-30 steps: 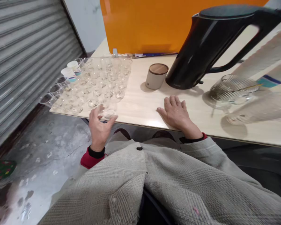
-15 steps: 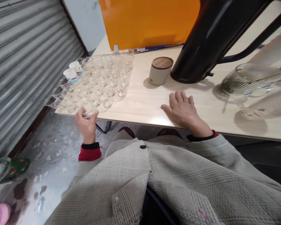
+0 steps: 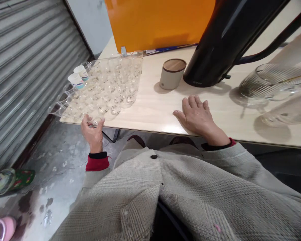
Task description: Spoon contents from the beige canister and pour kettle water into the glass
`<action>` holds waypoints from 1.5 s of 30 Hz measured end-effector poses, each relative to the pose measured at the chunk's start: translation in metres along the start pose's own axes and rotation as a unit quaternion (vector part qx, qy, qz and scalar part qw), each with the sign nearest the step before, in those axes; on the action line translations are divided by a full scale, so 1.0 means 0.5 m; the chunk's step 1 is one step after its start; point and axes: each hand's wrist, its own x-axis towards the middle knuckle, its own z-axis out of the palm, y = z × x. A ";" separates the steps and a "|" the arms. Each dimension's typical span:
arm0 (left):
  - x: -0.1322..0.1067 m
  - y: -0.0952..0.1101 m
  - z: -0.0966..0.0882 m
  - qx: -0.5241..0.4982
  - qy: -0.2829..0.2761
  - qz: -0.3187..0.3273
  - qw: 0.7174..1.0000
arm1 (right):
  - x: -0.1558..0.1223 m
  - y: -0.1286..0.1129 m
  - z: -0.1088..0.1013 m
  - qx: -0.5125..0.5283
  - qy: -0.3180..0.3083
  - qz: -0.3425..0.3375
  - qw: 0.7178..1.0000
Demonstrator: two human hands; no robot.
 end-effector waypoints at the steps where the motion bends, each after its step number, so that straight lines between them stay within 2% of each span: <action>1: -0.003 0.002 0.001 -0.004 0.006 -0.006 1.000 | -0.001 -0.002 -0.003 -0.006 -0.006 0.004 1.000; 3: -0.009 0.007 0.003 -0.013 0.020 -0.017 1.000 | -0.001 -0.005 -0.006 -0.013 -0.014 0.009 1.000; 10: -0.020 0.011 0.002 -0.034 0.005 -0.040 0.999 | 0.001 0.006 0.007 -0.005 0.016 -0.010 1.000; 17: -0.023 0.002 0.009 -0.040 0.005 -0.035 0.999 | 0.000 -0.002 0.001 -0.014 -0.009 0.004 1.000; 24: -0.022 0.002 0.014 -0.034 0.010 -0.033 0.999 | 0.003 0.007 0.009 0.023 0.012 -0.010 1.000; 45: -0.021 0.004 0.017 -0.038 0.001 -0.021 0.999 | 0.002 0.002 0.008 0.015 0.018 -0.007 1.000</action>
